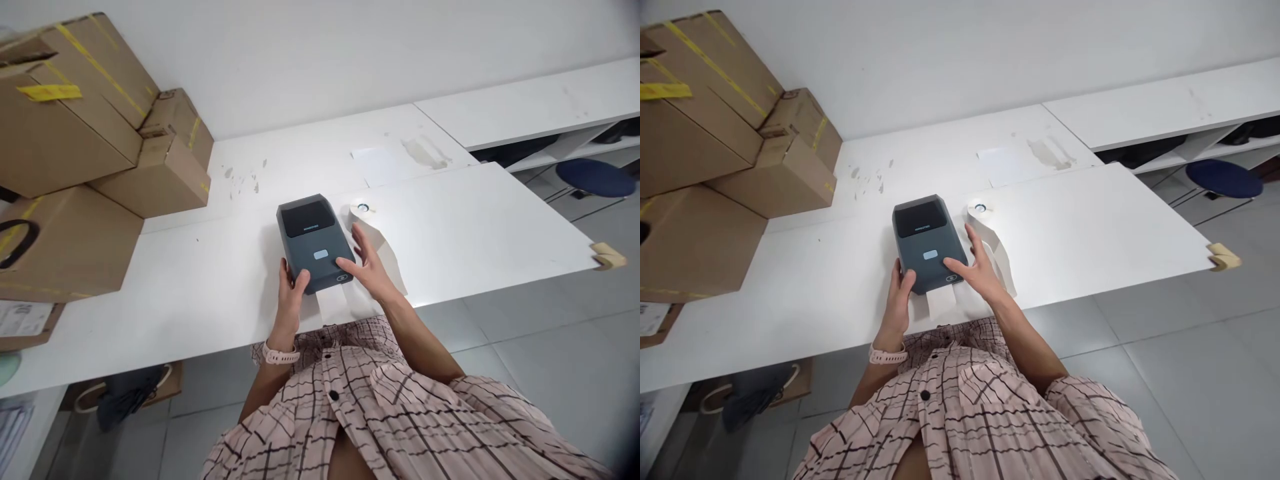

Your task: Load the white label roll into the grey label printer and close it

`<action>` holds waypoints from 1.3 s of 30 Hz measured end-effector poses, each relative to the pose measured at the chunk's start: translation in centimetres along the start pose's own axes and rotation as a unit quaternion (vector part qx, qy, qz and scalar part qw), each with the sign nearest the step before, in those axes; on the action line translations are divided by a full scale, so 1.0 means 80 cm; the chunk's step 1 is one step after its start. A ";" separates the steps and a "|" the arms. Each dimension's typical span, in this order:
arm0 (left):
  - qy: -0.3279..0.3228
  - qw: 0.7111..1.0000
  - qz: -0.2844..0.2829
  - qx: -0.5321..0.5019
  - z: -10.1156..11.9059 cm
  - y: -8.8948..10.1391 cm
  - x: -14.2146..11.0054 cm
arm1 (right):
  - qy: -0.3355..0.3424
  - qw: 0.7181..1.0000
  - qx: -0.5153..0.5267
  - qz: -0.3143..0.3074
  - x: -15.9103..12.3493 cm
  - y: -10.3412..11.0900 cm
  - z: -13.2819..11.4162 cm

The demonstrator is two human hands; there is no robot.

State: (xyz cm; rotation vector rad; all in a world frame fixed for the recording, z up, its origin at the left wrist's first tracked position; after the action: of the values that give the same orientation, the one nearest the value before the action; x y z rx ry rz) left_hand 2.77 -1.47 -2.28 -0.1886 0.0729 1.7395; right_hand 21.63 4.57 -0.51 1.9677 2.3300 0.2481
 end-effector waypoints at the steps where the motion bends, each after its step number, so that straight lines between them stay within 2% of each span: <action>1: 0.002 1.000 0.004 -0.001 0.001 -0.001 -0.001 | -0.038 0.998 0.041 -0.019 0.001 -0.005 0.013; 3: 0.001 1.000 0.012 -0.011 0.003 0.000 -0.001 | -0.085 0.989 0.109 -0.047 0.003 -0.016 0.028; 5: -0.013 1.000 0.020 -0.015 0.003 0.000 0.001 | -0.094 0.984 0.142 -0.046 0.003 -0.022 0.033; 10: -0.064 0.997 0.044 -0.011 0.005 0.003 0.006 | -0.038 0.986 0.165 0.007 0.003 -0.021 0.032; 13: -0.062 0.997 0.040 0.015 0.000 0.005 -0.005 | -0.031 0.986 0.163 0.005 0.004 -0.023 0.037; 14: -0.057 0.996 0.058 0.033 -0.005 0.010 -0.013 | -0.035 0.987 0.159 -0.001 0.005 -0.023 0.038; 17: -0.050 0.979 0.175 0.088 -0.023 0.031 -0.049 | -0.041 0.987 0.153 -0.006 0.006 -0.024 0.040; 18: -0.041 0.979 0.182 0.088 -0.031 0.031 -0.058 | -0.038 0.988 0.152 -0.002 0.006 -0.023 0.039; 20: 0.004 0.991 0.118 0.064 -0.048 0.015 -0.067 | -0.033 0.988 0.152 0.007 0.007 -0.023 0.038; 22: 0.070 0.997 0.015 0.008 -0.059 -0.011 -0.068 | -0.030 0.988 0.154 0.010 0.007 -0.024 0.038; 23: 0.097 0.995 -0.025 -0.023 -0.060 -0.023 -0.067 | -0.030 0.988 0.153 0.009 0.007 -0.025 0.038; 25: 0.123 0.987 -0.064 -0.076 -0.051 -0.040 -0.061 | -0.026 0.990 0.142 0.002 0.007 -0.027 0.037; 28: 0.113 0.988 -0.068 -0.085 -0.035 -0.046 -0.052 | 0.013 0.998 0.058 0.019 0.002 -0.021 0.024; 30: 0.105 0.991 -0.057 -0.059 -0.035 -0.043 -0.051 | 0.091 0.992 -0.057 0.068 -0.007 -0.011 -0.004; 32: 0.099 0.993 -0.059 -0.024 -0.043 -0.037 -0.054 | 0.193 0.960 -0.173 0.104 -0.020 -0.008 -0.040; 35: 0.068 0.995 -0.057 0.037 -0.055 -0.016 -0.058 | 0.309 0.905 -0.285 0.071 -0.035 -0.023 -0.078; 37: 0.029 0.997 0.000 0.076 -0.054 0.010 -0.058 | 0.336 0.881 -0.332 0.042 -0.038 -0.036 -0.086; 39: -0.020 0.989 0.094 0.108 -0.041 0.038 -0.056 | 0.338 0.869 -0.361 0.033 -0.037 -0.044 -0.087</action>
State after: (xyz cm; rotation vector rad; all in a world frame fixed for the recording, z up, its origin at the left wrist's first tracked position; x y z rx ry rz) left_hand 0.77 -6.87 -4.96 0.0142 0.2561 1.9074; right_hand 17.58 0.62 5.64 1.6932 1.9513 1.7623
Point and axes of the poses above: each hand's wrist, its own x-axis towards the middle knuckle, its own y-axis out of the back of the hand, z = x × y, the point moved 7 cm from there along x, towards the middle knuckle, and after that the axes turned 2 degrees about -y, right-handed, at the moved point
